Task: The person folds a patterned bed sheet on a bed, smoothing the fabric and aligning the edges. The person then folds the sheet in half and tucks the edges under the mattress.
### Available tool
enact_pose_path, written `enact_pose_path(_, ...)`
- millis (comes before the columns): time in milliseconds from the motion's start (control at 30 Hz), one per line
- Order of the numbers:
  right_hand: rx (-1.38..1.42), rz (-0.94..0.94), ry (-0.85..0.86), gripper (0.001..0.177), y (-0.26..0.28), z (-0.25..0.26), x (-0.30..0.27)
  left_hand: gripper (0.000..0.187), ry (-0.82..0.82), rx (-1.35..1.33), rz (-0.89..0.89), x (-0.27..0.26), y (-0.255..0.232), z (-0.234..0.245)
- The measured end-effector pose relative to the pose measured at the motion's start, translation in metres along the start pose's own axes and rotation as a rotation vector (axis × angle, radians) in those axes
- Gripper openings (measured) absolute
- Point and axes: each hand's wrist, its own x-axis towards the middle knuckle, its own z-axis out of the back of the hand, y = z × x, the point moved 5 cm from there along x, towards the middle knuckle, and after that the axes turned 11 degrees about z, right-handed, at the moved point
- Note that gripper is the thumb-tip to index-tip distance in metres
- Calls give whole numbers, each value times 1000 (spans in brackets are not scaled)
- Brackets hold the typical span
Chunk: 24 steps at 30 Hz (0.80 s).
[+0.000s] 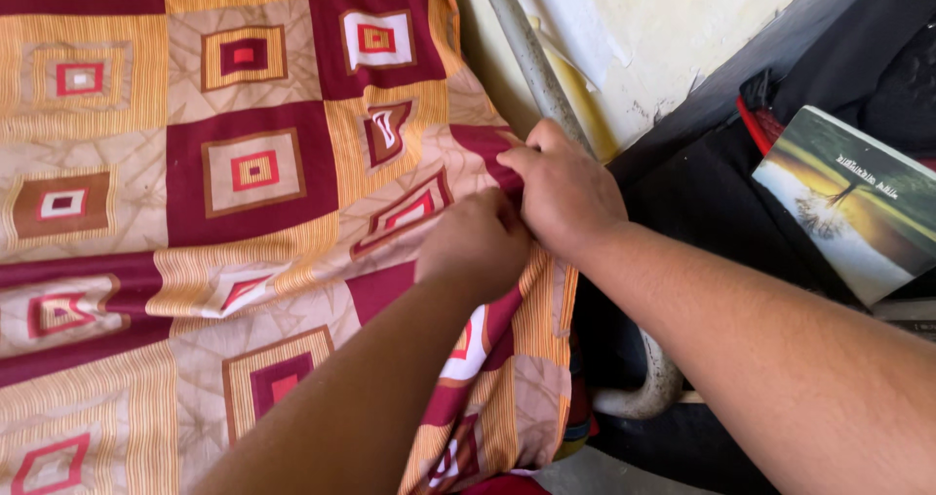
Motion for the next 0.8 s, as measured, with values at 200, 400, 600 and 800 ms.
enact_pose_path(200,18,-3,-71,35,-7,1,-1,31,-3,333,-697,-14,-13,-60)
enact_pose_path(400,95,58,-109,29,-26,1,-3,53,1,-80,-128,-4,2,-67)
enact_pose_path(600,579,-103,-184,54,-55,-19,-23,36,-77,-518,61,-24,13,-54)
enact_pose_path(800,903,-314,158,96,-44,-51,-72,43,-122,-612,150,-41,9,-55)
